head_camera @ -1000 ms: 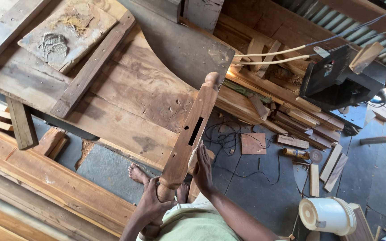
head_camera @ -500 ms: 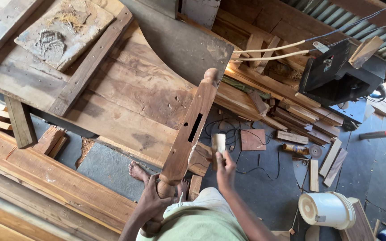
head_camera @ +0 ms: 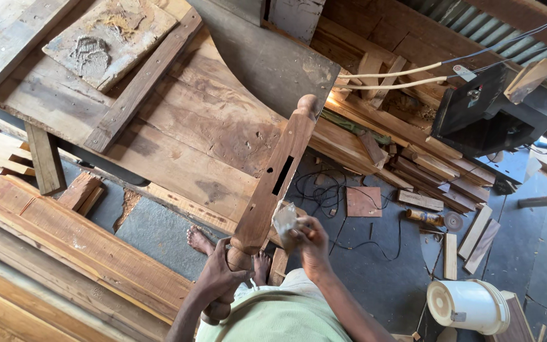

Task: The person sands a wooden bed frame part using a sanding block. They hold the piece with one hand and rub the sanding block along the edges and surfaces of the wood.

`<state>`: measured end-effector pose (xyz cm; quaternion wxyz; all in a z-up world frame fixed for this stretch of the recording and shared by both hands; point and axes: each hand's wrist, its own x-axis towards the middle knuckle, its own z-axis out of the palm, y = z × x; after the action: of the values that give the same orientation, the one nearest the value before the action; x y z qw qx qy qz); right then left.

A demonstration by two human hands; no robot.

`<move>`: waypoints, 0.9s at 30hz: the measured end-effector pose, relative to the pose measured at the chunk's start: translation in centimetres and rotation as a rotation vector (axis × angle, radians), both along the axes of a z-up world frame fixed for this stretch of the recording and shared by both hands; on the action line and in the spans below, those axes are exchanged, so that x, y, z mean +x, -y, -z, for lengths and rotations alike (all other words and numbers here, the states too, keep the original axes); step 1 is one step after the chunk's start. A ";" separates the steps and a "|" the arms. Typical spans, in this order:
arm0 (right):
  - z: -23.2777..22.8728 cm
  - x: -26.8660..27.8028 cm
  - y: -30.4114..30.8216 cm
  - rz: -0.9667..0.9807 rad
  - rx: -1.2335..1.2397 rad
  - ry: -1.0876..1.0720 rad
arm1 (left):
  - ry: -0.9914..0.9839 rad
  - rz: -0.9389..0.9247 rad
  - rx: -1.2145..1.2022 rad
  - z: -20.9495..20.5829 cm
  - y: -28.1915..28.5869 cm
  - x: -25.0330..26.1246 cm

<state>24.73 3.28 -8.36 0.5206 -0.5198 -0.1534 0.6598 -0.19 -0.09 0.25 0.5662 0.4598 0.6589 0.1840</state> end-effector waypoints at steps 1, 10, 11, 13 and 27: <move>0.3 -0.5 -0.1 -0.025 0.068 -0.026 | 0.003 -0.007 -0.007 0.3 0.2 0.0; 2.6 -3.0 -1.2 -0.156 0.338 0.148 | 0.043 -0.030 -0.125 0.6 0.0 -0.2; 2.7 -3.2 -0.9 -0.138 0.397 0.272 | 0.041 -0.029 -0.120 0.5 0.0 -0.1; 2.9 -3.6 -0.4 -0.149 0.575 0.506 | 0.040 -0.031 -0.113 0.3 0.1 0.0; 5.4 -2.0 0.7 -0.406 1.121 0.938 | -0.001 -0.010 -0.091 -0.6 -0.2 0.1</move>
<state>22.75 2.58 -13.79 0.4552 -0.3653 -0.7637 0.2758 -0.05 0.11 0.85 0.5852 0.4303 0.6692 0.1567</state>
